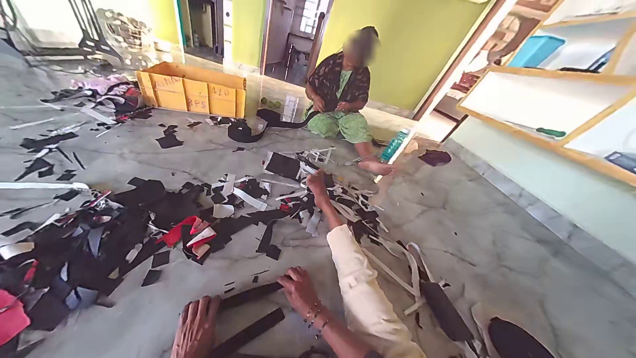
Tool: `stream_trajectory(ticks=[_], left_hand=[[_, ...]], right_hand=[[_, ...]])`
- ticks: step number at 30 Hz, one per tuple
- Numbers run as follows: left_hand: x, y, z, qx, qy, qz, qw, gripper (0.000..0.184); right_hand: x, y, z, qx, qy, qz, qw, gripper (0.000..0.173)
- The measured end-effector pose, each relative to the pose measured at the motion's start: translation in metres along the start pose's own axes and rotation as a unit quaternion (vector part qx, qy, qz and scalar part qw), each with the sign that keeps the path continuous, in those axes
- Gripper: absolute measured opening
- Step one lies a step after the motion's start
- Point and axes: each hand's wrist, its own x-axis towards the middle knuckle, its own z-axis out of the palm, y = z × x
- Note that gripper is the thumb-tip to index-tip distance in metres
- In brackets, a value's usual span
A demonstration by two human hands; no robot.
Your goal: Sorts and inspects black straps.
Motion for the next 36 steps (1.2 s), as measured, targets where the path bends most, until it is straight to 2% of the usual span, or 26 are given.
stream_trajectory(ticks=[3,6,11,15,17,24,29,36], left_hand=[[-0.003,-0.003,-0.004,-0.013,-0.006,-0.024,1.000,0.030],[-0.009,-0.013,-0.006,-0.026,0.002,-0.064,0.998,0.029],[-0.008,-0.010,-0.003,-0.100,-0.001,-0.121,0.988,0.031],[-0.004,-0.009,0.000,-0.147,0.001,-0.147,0.978,0.033],[-0.003,-0.008,-0.002,-0.156,-0.014,-0.162,0.974,0.034],[-0.003,-0.009,-0.003,-0.139,-0.035,-0.146,0.979,0.036],[-0.004,-0.014,0.008,-0.113,-0.027,-0.115,0.987,0.037],[-0.004,-0.016,0.010,-0.113,-0.014,-0.105,0.988,0.035]], right_hand=[[0.001,-0.002,-0.003,0.003,-0.025,0.021,0.999,0.023],[-0.002,-0.005,-0.001,0.005,-0.005,0.030,1.000,0.024],[-0.006,-0.017,0.004,0.018,0.004,0.092,0.996,0.026],[-0.009,-0.022,0.008,0.032,0.038,0.088,0.995,0.025],[-0.009,-0.024,0.006,0.041,0.024,0.093,0.995,0.026],[-0.005,-0.025,0.005,0.016,-0.020,0.101,0.995,0.032],[-0.001,-0.035,-0.004,0.000,-0.109,0.151,0.983,0.047],[-0.007,-0.031,0.005,-0.002,-0.051,0.125,0.991,0.036]])
